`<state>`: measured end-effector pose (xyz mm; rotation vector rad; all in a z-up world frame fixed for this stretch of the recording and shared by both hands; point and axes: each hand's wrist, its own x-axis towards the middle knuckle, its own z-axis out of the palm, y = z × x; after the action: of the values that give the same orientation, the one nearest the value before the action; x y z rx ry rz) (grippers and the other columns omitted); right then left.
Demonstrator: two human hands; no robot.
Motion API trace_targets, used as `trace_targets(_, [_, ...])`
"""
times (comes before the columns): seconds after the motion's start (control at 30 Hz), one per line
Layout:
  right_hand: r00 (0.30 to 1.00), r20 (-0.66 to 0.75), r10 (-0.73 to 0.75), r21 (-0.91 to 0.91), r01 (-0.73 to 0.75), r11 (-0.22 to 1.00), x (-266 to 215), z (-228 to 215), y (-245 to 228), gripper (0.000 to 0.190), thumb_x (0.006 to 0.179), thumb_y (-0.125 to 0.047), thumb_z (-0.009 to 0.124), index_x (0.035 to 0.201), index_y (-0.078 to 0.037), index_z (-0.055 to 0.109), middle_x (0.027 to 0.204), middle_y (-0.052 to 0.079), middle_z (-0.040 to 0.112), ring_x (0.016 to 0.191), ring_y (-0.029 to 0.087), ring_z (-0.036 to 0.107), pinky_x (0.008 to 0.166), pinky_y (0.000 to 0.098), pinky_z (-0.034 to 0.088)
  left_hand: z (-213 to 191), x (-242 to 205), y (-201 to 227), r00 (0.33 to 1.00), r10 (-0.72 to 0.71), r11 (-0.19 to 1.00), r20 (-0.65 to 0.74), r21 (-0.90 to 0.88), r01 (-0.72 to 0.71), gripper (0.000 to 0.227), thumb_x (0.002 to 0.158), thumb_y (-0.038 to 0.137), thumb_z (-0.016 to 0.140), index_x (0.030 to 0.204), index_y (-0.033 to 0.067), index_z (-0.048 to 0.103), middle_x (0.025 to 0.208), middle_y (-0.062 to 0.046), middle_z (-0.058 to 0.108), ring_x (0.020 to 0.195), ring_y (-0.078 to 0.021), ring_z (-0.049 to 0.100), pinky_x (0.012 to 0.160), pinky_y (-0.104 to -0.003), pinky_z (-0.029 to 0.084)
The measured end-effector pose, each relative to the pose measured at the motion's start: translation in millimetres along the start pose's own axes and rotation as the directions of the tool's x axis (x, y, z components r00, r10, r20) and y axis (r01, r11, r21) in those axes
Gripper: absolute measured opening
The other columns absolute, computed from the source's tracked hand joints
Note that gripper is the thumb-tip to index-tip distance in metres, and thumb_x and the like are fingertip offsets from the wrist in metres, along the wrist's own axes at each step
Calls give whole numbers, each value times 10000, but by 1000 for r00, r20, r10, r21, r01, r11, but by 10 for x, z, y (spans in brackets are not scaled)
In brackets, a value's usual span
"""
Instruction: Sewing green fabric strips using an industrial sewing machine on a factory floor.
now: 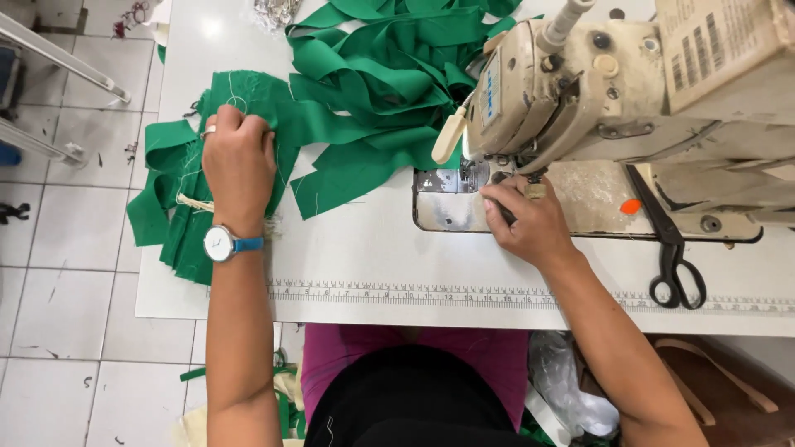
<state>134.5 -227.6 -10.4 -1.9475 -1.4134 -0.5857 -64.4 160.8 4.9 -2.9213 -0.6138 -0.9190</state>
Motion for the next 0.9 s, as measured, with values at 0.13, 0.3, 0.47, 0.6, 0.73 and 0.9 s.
trace_targets(0.13, [1000, 22, 4, 21, -4, 1000, -17, -34, -33, 109, 932, -200, 695, 962, -231, 794, 770, 18, 651, 761, 241, 670, 776, 389, 545, -110, -39, 83, 990, -6, 999, -141, -40, 1, 69, 941, 102, 792, 963, 103, 727, 985, -33, 573, 900, -281, 648, 667, -380, 546])
trace_targets(0.3, [998, 44, 37, 54, -39, 998, -14, -81, -122, 110, 944, -216, 683, 962, -225, 792, 802, 38, 663, 783, 258, 654, 770, 392, 541, -831, -142, 843, 935, -323, 785, -149, -594, 176, 86, 1037, 23, 685, 1094, 45, 625, 874, -124, 590, 726, -305, 613, 660, -378, 485])
trace_targets(0.47, [816, 495, 301, 726, -578, 374, 289, -326, -869, 399, 939, -463, 635, 990, -88, 762, 853, 134, 724, 807, 240, 687, 773, 422, 596, -889, -726, 1890, 870, -205, 20, 448, -887, 461, 308, 905, 2, 672, 1158, 54, 505, 951, -92, 656, 650, -173, 718, 559, -271, 561])
trace_targets(0.6, [821, 376, 429, 743, -544, 390, 348, -418, -1060, 92, 911, -123, 763, 964, -49, 777, 774, 15, 692, 766, 60, 579, 688, 261, 540, -932, -641, 2140, 886, -98, 113, 454, -879, 463, 372, 903, 4, 654, 1230, 63, 486, 962, -155, 655, 626, -285, 747, 527, -346, 579])
trace_targets(0.73, [785, 492, 377, 659, -619, 428, 143, -505, -919, 71, 915, -89, 736, 913, -29, 773, 708, 66, 719, 670, 118, 619, 630, 299, 558, -860, -515, 2142, 853, -14, 99, 521, -848, 520, 719, 882, 90, 732, 1482, 3, 346, 955, -154, 687, 813, -221, 666, 616, -324, 554])
trace_targets(0.9, [731, 637, 245, 610, -673, 420, 160, -593, -879, 90, 912, -84, 733, 830, -70, 768, 660, 25, 725, 621, 97, 590, 589, 287, 544, -764, -430, 2208, 832, 20, 110, 554, -828, 549, 121, 850, 157, 831, 881, 55, 775, 722, -35, 701, 599, -72, 607, 495, -197, 489])
